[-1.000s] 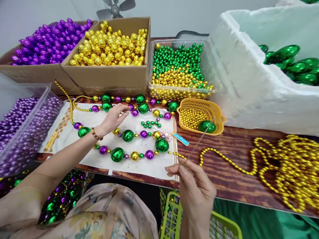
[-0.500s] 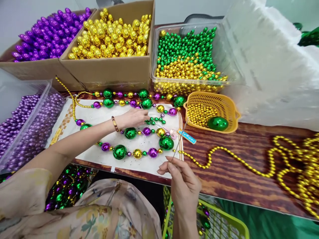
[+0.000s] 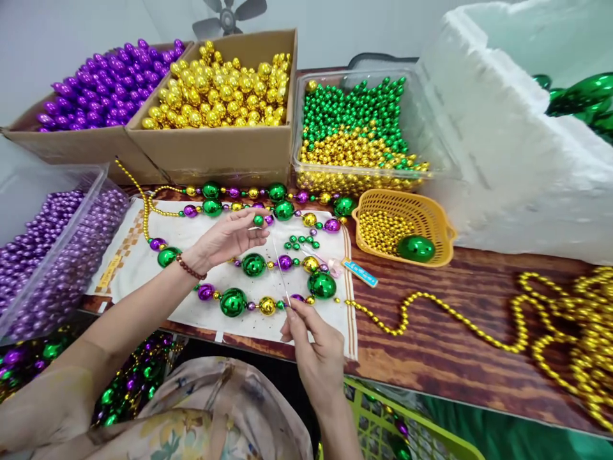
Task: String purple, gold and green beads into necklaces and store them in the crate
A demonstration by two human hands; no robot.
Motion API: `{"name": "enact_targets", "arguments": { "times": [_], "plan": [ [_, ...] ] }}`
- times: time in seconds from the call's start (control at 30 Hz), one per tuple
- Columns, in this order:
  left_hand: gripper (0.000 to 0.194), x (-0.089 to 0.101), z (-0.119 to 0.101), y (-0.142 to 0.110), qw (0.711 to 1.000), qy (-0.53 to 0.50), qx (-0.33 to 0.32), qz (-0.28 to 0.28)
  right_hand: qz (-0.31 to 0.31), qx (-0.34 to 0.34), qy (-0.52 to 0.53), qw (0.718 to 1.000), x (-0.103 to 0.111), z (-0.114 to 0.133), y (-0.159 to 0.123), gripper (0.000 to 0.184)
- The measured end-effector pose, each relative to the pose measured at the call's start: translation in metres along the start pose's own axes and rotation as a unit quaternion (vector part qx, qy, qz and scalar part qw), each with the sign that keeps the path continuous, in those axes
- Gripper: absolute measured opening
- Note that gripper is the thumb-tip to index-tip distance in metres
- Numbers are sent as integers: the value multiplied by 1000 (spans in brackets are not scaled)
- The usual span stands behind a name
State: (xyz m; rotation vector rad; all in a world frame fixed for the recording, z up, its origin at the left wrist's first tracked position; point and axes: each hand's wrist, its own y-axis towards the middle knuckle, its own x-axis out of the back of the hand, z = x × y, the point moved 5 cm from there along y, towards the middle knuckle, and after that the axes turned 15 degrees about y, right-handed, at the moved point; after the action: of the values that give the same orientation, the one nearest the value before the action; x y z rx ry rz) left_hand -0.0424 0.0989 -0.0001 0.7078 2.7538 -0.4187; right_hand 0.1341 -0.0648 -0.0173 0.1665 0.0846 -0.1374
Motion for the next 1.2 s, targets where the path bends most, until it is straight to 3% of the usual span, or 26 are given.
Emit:
{"name": "enact_targets", "arguments": {
  "times": [0.1, 0.23, 0.63, 0.77, 0.9, 0.97, 1.0, 1.07, 1.1, 1.17, 1.2],
  "plan": [
    [12, -3, 0, -12, 999, -36, 11, -24, 22, 6, -30, 999, -9, 2, 3, 21],
    [15, -2, 2, -19, 998, -17, 32, -44, 22, 16, -49, 998, -14, 5, 6, 22],
    [10, 2, 6, -20, 997, -73, 11, 8, 18, 1, -60, 998, -11, -3, 1, 23],
    [23, -1, 10, -25, 1000, -7, -3, 0, 26, -19, -52, 998, -10, -11, -2, 25],
    [35, -3, 20, -34, 978, 198, 30, 54, 20, -38, -22, 999, -11, -16, 0, 24],
    [32, 12, 16, -29, 937, 350, -5, -7, 11, -31, -4, 999, -12, -16, 3, 21],
    [28, 21, 10, -24, 897, 436, -44, -61, 7, -29, 3, 1000, -12, -17, 4, 20],
    [20, 33, -1, -10, 777, 601, -119, -147, 2, -26, 14, 1000, -13, -18, 6, 20],
    [18, 34, -4, -1, 709, 672, -140, -165, 1, -27, 18, 999, -13, -18, 7, 20],
    [21, 32, -1, 20, 590, 778, -152, -155, -6, -28, 25, 999, -12, -18, 7, 21],
    [23, 29, 3, 29, 544, 813, -150, -143, -13, -28, 29, 999, -10, -18, 7, 21]
  ]
}}
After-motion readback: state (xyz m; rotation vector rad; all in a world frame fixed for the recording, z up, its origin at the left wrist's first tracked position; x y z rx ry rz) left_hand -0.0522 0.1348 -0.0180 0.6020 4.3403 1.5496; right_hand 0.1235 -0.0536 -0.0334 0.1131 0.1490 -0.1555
